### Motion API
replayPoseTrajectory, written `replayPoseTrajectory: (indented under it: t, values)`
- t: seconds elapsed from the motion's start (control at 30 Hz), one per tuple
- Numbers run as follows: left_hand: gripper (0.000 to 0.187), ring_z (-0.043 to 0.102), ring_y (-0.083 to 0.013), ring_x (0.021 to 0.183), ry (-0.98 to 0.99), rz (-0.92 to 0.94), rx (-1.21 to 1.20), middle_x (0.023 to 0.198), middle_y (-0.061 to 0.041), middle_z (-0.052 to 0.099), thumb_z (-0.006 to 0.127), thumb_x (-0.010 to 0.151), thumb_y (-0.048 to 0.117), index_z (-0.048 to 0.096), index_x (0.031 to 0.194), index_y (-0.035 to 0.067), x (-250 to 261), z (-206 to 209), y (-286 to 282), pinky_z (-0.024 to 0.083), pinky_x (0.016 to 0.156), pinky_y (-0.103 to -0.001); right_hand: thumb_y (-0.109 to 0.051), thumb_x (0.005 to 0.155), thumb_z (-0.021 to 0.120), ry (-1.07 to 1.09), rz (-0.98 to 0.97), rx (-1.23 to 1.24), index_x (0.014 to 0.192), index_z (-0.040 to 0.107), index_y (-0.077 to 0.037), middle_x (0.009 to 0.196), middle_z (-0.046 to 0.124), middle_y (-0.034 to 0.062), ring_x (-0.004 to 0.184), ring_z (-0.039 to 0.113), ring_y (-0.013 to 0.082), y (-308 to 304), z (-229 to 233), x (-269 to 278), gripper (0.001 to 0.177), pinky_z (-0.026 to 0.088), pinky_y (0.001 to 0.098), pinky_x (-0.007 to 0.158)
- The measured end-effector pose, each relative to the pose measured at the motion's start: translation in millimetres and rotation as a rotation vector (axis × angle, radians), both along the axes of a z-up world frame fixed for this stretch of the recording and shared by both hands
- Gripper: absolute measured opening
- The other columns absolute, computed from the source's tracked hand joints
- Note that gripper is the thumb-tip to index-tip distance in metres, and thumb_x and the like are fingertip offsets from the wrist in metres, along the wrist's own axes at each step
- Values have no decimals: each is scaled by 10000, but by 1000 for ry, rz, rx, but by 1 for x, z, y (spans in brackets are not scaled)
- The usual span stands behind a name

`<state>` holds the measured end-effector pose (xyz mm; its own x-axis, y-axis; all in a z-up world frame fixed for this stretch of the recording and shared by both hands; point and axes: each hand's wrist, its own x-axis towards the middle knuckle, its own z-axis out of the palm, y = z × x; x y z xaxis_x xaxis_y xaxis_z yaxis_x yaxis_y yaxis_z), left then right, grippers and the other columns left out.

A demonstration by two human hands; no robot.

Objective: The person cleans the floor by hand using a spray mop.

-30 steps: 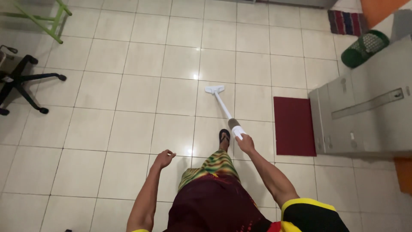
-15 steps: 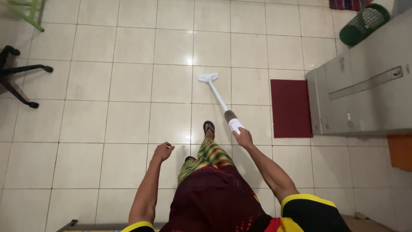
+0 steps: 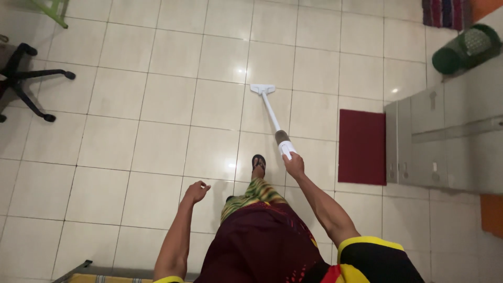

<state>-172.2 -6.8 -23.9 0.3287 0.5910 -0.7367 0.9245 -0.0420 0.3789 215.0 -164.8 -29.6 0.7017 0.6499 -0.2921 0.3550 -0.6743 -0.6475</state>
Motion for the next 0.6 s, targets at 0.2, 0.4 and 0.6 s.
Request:
replayPoseTrajectory:
  t: [0.2, 0.4, 0.6]
  values:
    - [585, 681, -324, 1173, 20, 46, 6, 1214, -176, 735, 627, 933, 537, 672, 1271, 62, 19, 8, 25, 525, 1035, -424, -425, 896, 675, -38, -27, 18, 1146, 730, 42, 1006, 736, 278, 947, 720, 416, 59, 0, 30, 532, 559, 470, 848]
    - [570, 678, -332, 1181, 19, 128, 1, 1235, -179, 722, 626, 929, 533, 675, 1276, 83, 40, 14, 44, 525, 1032, -431, -432, 898, 677, -25, -52, -6, 1176, 719, 39, 1043, 730, 280, 986, 717, 414, 115, -3, 65, 548, 557, 468, 881]
    - [582, 685, -337, 1180, 9, 224, 9, 1243, -188, 722, 628, 927, 535, 675, 1281, 76, 57, 19, 55, 530, 1031, -426, -424, 890, 677, -8, -65, -40, 1159, 728, 24, 1045, 734, 269, 990, 714, 412, 168, -5, 100, 525, 552, 474, 886]
